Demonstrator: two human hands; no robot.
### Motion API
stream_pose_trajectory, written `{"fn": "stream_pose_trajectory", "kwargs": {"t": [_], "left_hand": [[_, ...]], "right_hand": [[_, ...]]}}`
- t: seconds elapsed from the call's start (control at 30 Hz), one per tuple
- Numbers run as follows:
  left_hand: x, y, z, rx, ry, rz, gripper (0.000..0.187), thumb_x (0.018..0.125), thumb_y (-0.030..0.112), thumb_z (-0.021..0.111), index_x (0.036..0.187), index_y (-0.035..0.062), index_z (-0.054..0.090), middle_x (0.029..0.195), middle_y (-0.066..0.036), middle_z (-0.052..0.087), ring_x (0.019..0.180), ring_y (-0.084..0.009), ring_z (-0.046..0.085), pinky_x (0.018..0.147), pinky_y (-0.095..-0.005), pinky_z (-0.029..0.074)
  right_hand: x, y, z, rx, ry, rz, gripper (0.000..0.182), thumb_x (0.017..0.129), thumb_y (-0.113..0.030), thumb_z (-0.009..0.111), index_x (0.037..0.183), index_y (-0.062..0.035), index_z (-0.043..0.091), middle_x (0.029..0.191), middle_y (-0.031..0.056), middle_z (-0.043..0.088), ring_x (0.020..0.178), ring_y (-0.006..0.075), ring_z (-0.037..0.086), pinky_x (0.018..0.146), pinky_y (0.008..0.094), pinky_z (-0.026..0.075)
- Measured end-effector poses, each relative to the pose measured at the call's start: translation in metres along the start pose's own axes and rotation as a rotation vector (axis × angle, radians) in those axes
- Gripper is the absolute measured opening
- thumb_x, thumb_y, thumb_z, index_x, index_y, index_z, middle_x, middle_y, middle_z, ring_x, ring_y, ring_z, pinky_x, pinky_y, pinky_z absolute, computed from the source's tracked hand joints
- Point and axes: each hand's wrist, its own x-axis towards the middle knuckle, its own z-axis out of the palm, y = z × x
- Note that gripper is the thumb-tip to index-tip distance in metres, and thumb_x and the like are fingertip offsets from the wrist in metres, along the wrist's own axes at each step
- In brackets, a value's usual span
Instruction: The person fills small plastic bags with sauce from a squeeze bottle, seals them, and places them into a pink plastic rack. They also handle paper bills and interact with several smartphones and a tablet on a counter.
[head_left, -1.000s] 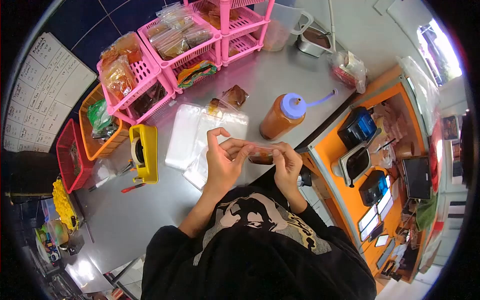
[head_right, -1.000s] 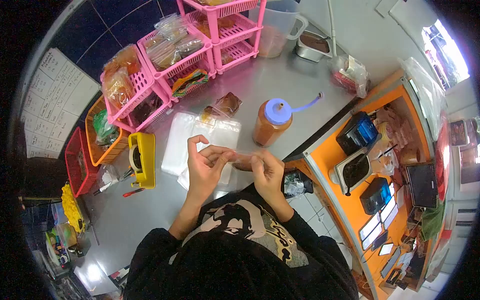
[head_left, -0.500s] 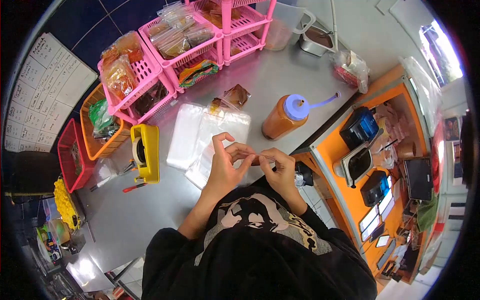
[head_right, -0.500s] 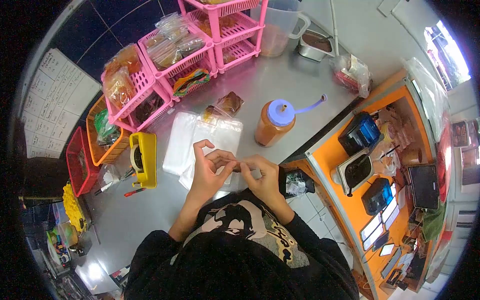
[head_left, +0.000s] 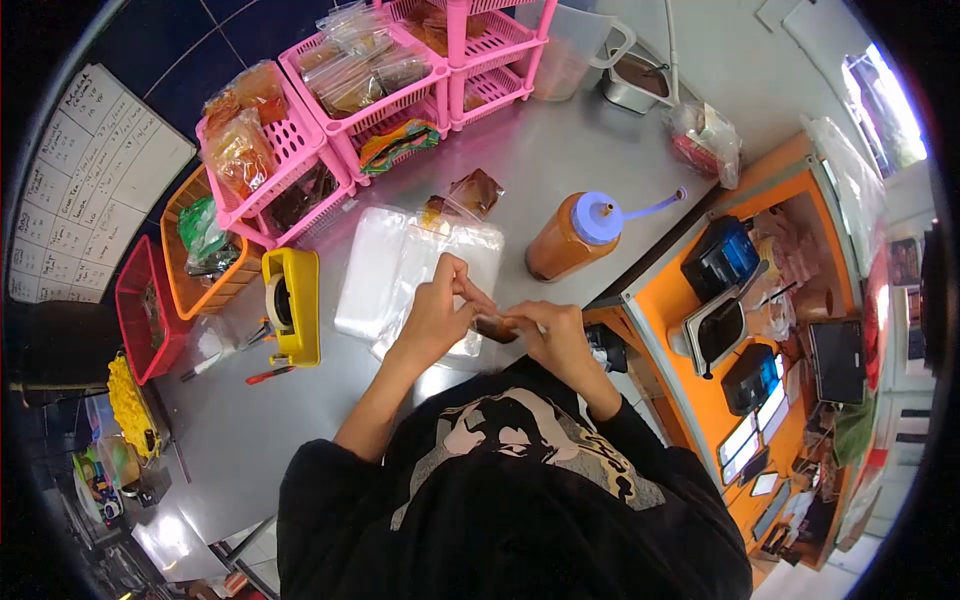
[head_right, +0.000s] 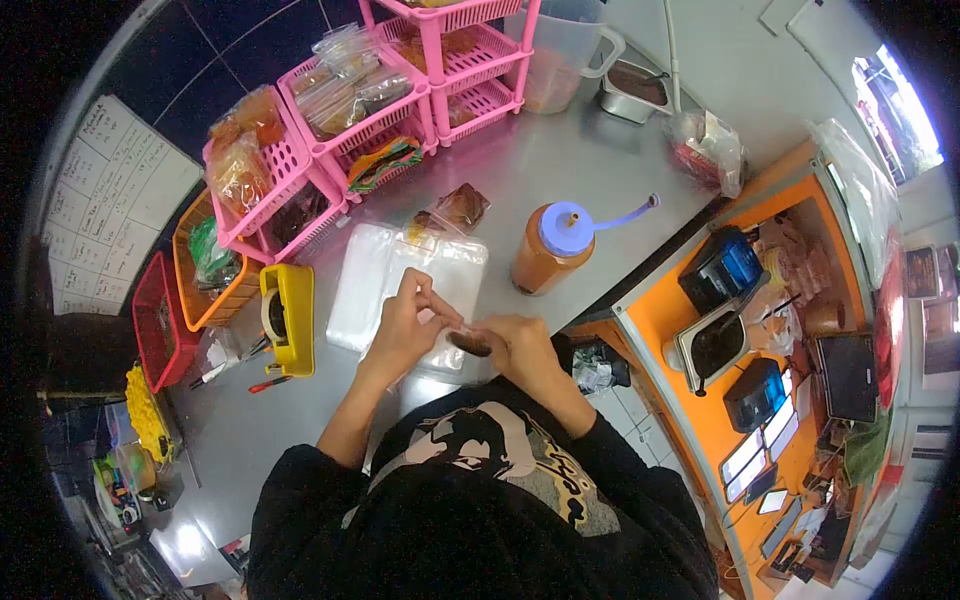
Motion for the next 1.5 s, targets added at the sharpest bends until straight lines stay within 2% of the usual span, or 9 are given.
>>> {"fn": "stream_pose_trajectory", "kwargs": {"t": [0.13, 0.37, 0.47, 0.57, 0.77, 0.87, 1.07, 1.13, 1.5], "left_hand": [[0.031, -0.012, -0.01, 0.044, 0.197, 0.037, 0.033, 0.078, -0.004, 0.063, 0.099, 0.0027, 0.037, 0.083, -0.013, 0.069, 0.083, -0.0237, 0.068, 0.079, -0.0316, 0.05], [0.083, -0.072, -0.032, 0.337, 0.563, 0.255, 0.036, 0.077, -0.004, 0.06, 0.11, 0.0029, 0.048, 0.1, -0.016, 0.059, 0.096, -0.0314, 0.058, 0.081, -0.038, 0.047], [0.087, -0.116, -0.024, 0.49, 0.456, 0.33, 0.03, 0.074, -0.003, 0.059, 0.103, 0.0026, 0.053, 0.102, -0.017, 0.054, 0.097, -0.0344, 0.052, 0.084, -0.0415, 0.043], [0.092, -0.13, -0.022, 0.58, 0.372, 0.334, 0.032, 0.072, -0.004, 0.057, 0.103, 0.0016, 0.054, 0.101, -0.016, 0.055, 0.097, -0.0356, 0.052, 0.084, -0.0414, 0.043], [0.118, -0.126, -0.027, 0.671, 0.37, 0.288, 0.036, 0.069, -0.001, 0.057, 0.105, 0.0042, 0.056, 0.106, -0.014, 0.056, 0.102, -0.0335, 0.052, 0.088, -0.0428, 0.039], [0.129, -0.128, -0.037, 0.704, 0.208, 0.266, 0.039, 0.069, 0.004, 0.06, 0.108, 0.0062, 0.056, 0.11, -0.013, 0.056, 0.107, -0.0308, 0.051, 0.091, -0.0431, 0.036], [0.132, -0.124, -0.042, 0.733, 0.008, 0.124, 0.04, 0.073, 0.008, 0.065, 0.112, 0.0083, 0.057, 0.112, -0.011, 0.057, 0.109, -0.0307, 0.052, 0.095, -0.042, 0.036], [0.133, -0.129, -0.039, 0.661, 0.137, 0.308, 0.032, 0.073, 0.009, 0.066, 0.104, 0.0067, 0.06, 0.106, -0.01, 0.059, 0.106, -0.03, 0.054, 0.092, -0.0415, 0.041], [0.146, -0.133, -0.038, 0.398, 0.073, 0.32, 0.018, 0.076, 0.0, 0.059, 0.093, 0.0061, 0.061, 0.094, -0.01, 0.058, 0.093, -0.0308, 0.057, 0.082, -0.0403, 0.046]], "right_hand": [[0.042, 0.016, 0.011, -0.076, 0.138, -0.117, 0.014, 0.073, -0.001, 0.059, 0.085, -0.0038, 0.067, 0.076, 0.0164, 0.064, 0.065, 0.0347, 0.063, 0.058, 0.0397, 0.05], [0.141, 0.062, 0.052, -0.588, 0.558, -0.322, 0.02, 0.076, -0.003, 0.054, 0.095, -0.0063, 0.061, 0.08, 0.013, 0.062, 0.079, 0.0296, 0.059, 0.072, 0.0398, 0.048], [0.149, 0.092, 0.074, -0.6, 0.379, -0.171, 0.02, 0.077, -0.002, 0.053, 0.095, -0.0036, 0.061, 0.088, 0.0131, 0.062, 0.085, 0.0307, 0.057, 0.072, 0.0404, 0.048], [0.144, 0.114, 0.076, -0.595, 0.175, -0.228, 0.019, 0.077, -0.005, 0.057, 0.095, -0.0016, 0.06, 0.091, 0.0142, 0.061, 0.086, 0.0324, 0.057, 0.075, 0.0407, 0.048], [0.14, 0.128, 0.077, -0.429, 0.081, -0.129, 0.026, 0.077, -0.014, 0.064, 0.097, 0.0013, 0.06, 0.096, 0.0183, 0.059, 0.093, 0.0348, 0.058, 0.08, 0.0419, 0.049], [0.145, 0.131, 0.082, -0.425, 0.053, -0.014, 0.022, 0.079, -0.013, 0.062, 0.096, 0.0006, 0.061, 0.096, 0.0175, 0.06, 0.092, 0.0351, 0.058, 0.079, 0.0424, 0.049], [0.145, 0.131, 0.086, -0.344, 0.194, -0.039, 0.012, 0.079, -0.006, 0.062, 0.089, 0.0, 0.063, 0.084, 0.0173, 0.061, 0.08, 0.0363, 0.059, 0.073, 0.0415, 0.049], [0.145, 0.133, 0.087, -0.32, 0.223, -0.038, 0.013, 0.078, -0.006, 0.062, 0.09, 0.0006, 0.063, 0.085, 0.0174, 0.061, 0.08, 0.0363, 0.059, 0.073, 0.0414, 0.049], [0.145, 0.126, 0.087, -0.441, 0.259, -0.071, 0.022, 0.07, -0.007, 0.065, 0.09, 0.0003, 0.063, 0.09, 0.0161, 0.06, 0.088, 0.0344, 0.058, 0.076, 0.0414, 0.05]]}}
